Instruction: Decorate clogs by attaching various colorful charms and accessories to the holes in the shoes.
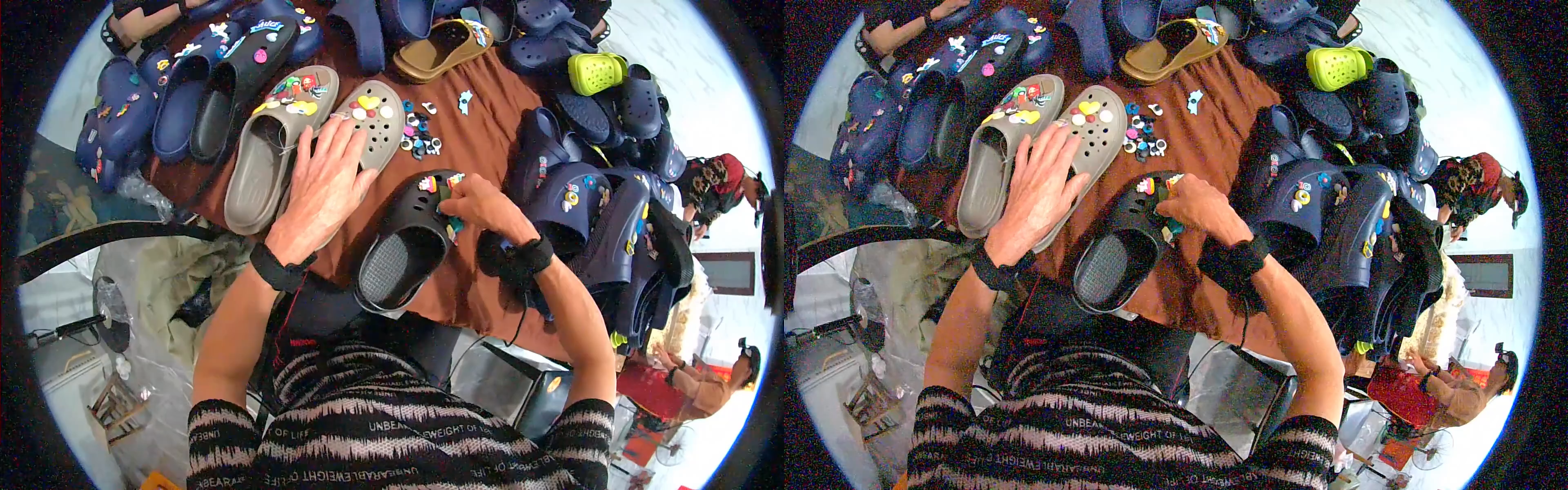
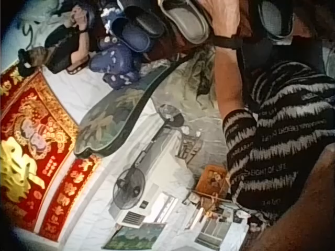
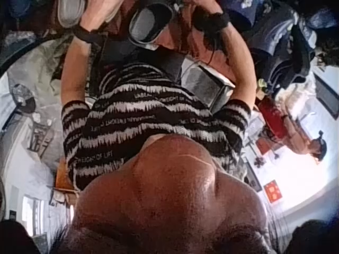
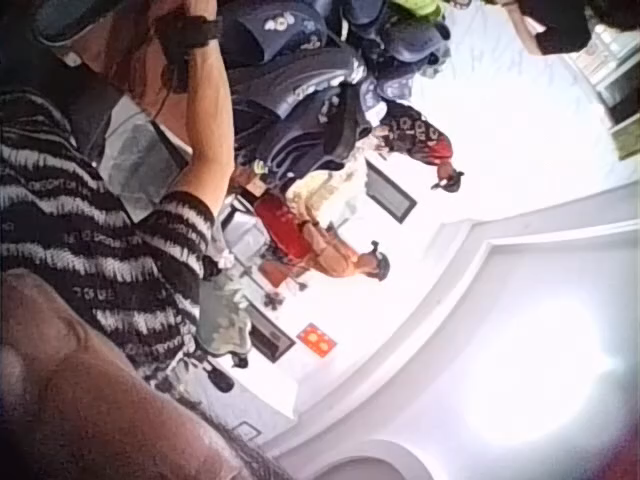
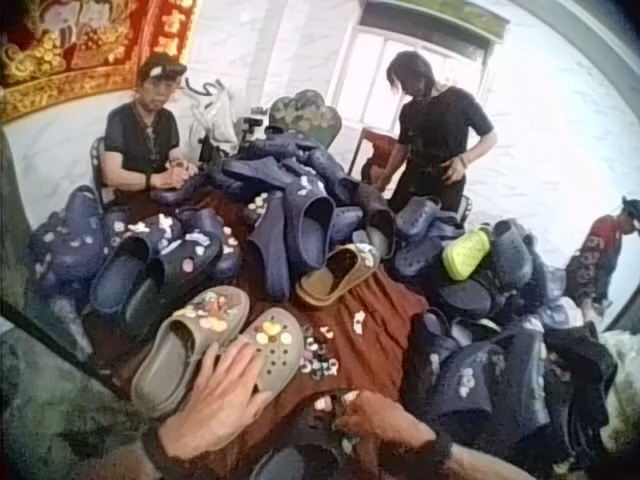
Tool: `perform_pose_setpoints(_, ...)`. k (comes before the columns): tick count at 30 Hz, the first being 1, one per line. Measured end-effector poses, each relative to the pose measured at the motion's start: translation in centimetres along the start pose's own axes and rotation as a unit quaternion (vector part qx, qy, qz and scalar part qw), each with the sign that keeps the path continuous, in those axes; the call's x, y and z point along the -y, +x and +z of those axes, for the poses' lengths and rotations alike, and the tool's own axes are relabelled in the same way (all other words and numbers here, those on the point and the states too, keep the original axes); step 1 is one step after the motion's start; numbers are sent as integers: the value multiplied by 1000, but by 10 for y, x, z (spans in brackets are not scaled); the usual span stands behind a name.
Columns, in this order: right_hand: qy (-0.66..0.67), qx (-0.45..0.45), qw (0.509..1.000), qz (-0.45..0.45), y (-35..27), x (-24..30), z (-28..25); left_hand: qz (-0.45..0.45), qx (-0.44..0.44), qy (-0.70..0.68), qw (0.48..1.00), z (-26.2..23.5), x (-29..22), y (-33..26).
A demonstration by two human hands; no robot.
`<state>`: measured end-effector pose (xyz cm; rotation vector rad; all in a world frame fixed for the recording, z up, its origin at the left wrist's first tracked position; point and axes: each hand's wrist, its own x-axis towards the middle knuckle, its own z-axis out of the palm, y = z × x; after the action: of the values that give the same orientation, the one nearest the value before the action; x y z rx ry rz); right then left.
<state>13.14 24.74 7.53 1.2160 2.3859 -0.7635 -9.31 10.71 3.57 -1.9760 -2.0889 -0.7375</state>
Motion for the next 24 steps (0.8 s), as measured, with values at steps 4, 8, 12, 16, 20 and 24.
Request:
perform_pose_setpoints(4, 39, -96, 994, -22, -8, -7, 19, -12, 39, -1, 999, -3, -1, 2)
perform_pose_setpoints(8, 13, -216, 975, -52, -13, 3, 35, -16, 28, -6, 999, -1, 0, 2)
perform_pose_setpoints(12, 194, -146, 969, -53, -9, -22, 27, -10, 31, -10, 999, -5, -3, 4)
perform_pose_setpoints(16, 231, -170, 957, -39, -4, -14, 2, -8, 29, -3, 1000, -5, -4, 2)
perform_pose_setpoints(20, 75, -196, 973, -94, 21, -14, -16, 13, 3, -10, 1000, -4, -11, 3)
perform_pose_setpoints(24, 70, -110, 971, -198, 43, -29, -26, 74, -21, -123, 989, 1, -35, 14)
